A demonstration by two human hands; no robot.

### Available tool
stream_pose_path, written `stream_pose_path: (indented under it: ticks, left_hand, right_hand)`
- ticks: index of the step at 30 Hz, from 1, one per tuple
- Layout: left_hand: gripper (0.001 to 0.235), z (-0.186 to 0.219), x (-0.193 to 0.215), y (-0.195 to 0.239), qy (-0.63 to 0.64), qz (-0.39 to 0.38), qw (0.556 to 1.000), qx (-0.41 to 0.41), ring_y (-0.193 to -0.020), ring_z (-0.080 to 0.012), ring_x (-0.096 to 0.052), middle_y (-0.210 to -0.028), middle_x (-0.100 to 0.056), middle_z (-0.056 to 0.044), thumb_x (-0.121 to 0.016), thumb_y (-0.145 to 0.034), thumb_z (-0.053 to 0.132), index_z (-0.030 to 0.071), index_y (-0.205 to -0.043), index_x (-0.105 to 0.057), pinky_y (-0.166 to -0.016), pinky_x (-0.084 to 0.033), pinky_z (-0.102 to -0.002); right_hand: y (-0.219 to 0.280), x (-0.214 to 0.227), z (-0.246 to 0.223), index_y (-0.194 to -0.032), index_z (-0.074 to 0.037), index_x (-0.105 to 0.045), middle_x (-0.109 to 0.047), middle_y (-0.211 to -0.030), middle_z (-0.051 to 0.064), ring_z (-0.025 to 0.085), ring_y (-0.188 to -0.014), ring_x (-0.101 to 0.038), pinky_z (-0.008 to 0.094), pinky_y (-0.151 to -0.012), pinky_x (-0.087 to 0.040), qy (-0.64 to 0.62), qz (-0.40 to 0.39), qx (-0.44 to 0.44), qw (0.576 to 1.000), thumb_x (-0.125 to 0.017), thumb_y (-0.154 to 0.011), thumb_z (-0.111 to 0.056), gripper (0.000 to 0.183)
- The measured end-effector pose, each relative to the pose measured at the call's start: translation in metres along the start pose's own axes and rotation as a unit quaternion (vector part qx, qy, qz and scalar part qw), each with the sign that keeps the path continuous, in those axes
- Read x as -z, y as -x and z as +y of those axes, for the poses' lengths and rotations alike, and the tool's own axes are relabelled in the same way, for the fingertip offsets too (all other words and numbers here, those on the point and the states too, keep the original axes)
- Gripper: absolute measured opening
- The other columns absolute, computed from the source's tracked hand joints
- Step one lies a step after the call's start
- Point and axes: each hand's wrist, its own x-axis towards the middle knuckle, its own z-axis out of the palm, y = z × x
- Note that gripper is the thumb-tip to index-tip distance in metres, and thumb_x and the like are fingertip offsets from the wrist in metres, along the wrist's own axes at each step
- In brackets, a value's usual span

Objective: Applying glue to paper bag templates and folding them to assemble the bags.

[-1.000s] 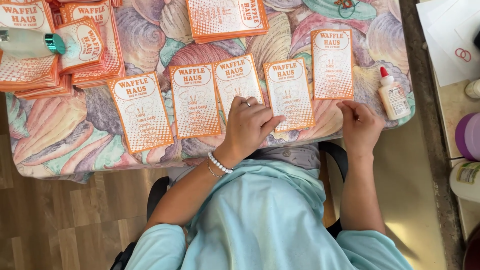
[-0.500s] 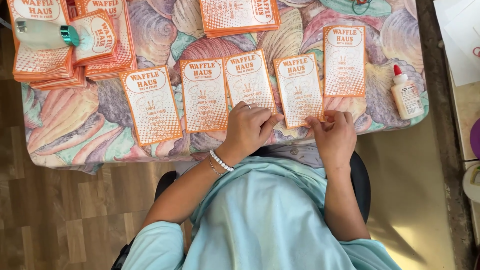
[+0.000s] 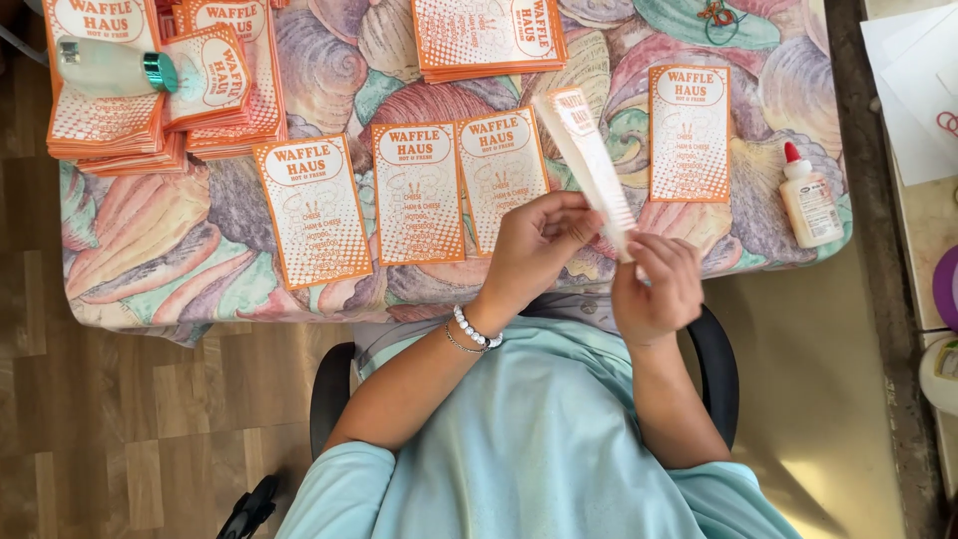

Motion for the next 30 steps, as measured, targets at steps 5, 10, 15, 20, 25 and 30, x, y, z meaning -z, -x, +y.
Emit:
stream_pose_path:
  ticks: [5, 10, 15, 20, 25, 30]
  left_hand:
    - [0.016, 0.003, 0.010, 0.000, 0.022, 0.033, 0.999, 0.038, -0.074, -0.0154, -0.077, -0.080, -0.077, -0.010, -0.077, -0.094, 0.016, 0.001, -0.098, -0.074, -0.069, -0.063, -0.026]
    - [0.015, -0.007, 0.024, -0.013, 0.046, 0.048, 0.996, 0.056, -0.071, -0.0131, -0.076, -0.075, -0.074, -0.008, -0.077, -0.093, 0.015, 0.001, -0.095, -0.073, -0.065, -0.062, -0.024]
    - [0.011, 0.000, 0.043, -0.022, -0.028, 0.024, 0.998, 0.050, -0.066, -0.0136, -0.074, -0.073, -0.073, -0.010, -0.075, -0.090, 0.011, 0.001, -0.092, -0.073, -0.058, -0.059, -0.021]
    - [0.005, 0.000, 0.057, -0.024, -0.246, 0.041, 0.968, 0.037, -0.061, -0.0088, -0.068, -0.068, -0.072, -0.003, -0.075, -0.086, 0.012, 0.007, -0.088, -0.076, -0.058, -0.052, -0.020]
    - [0.010, -0.021, 0.053, -0.027, -0.312, 0.079, 0.947, 0.022, -0.059, -0.0101, -0.070, -0.070, -0.075, 0.001, -0.077, -0.084, 0.017, 0.015, -0.093, -0.077, -0.058, -0.054, -0.022]
    - [0.043, -0.012, 0.042, -0.015, -0.510, 0.106, 0.830, -0.198, -0.093, -0.0449, -0.073, -0.101, -0.070, -0.028, -0.068, -0.094, 0.003, -0.001, -0.135, -0.054, -0.079, -0.062, -0.053]
  right_hand:
    - [-0.005, -0.003, -0.005, -0.087, 0.001, -0.078, -0.078, -0.084, 0.015, 0.031, -0.067, -0.074, 0.042, -0.063, -0.059, -0.061, -0.043, -0.040, 0.996, -0.072, -0.081, 0.023, 0.024]
    - [-0.004, 0.008, 0.000, -0.085, 0.000, -0.078, -0.078, -0.081, 0.013, 0.032, -0.067, -0.075, 0.041, -0.062, -0.060, -0.100, -0.078, -0.096, 0.987, -0.082, -0.084, 0.019, 0.019]
    - [0.010, 0.021, 0.041, -0.100, 0.007, -0.071, -0.067, -0.076, 0.016, 0.018, -0.063, -0.060, 0.034, -0.056, -0.052, -0.032, 0.025, -0.302, 0.953, -0.089, -0.090, 0.013, 0.022]
    - [0.023, 0.012, 0.089, -0.107, 0.012, -0.068, -0.065, -0.085, 0.018, 0.019, -0.069, -0.062, 0.035, -0.060, -0.057, -0.069, 0.016, -0.337, 0.939, -0.073, -0.098, 0.017, 0.012]
    - [0.032, 0.011, 0.108, -0.102, 0.001, -0.076, -0.069, -0.080, 0.013, 0.018, -0.068, -0.062, 0.030, -0.061, -0.051, 0.010, -0.037, -0.375, 0.926, -0.082, -0.093, 0.009, 0.014]
    - [0.038, 0.023, 0.114, -0.095, -0.004, -0.081, -0.074, -0.095, 0.010, 0.028, -0.090, -0.065, 0.037, -0.081, -0.052, 0.122, -0.101, -0.233, 0.960, -0.089, -0.090, 0.001, 0.011]
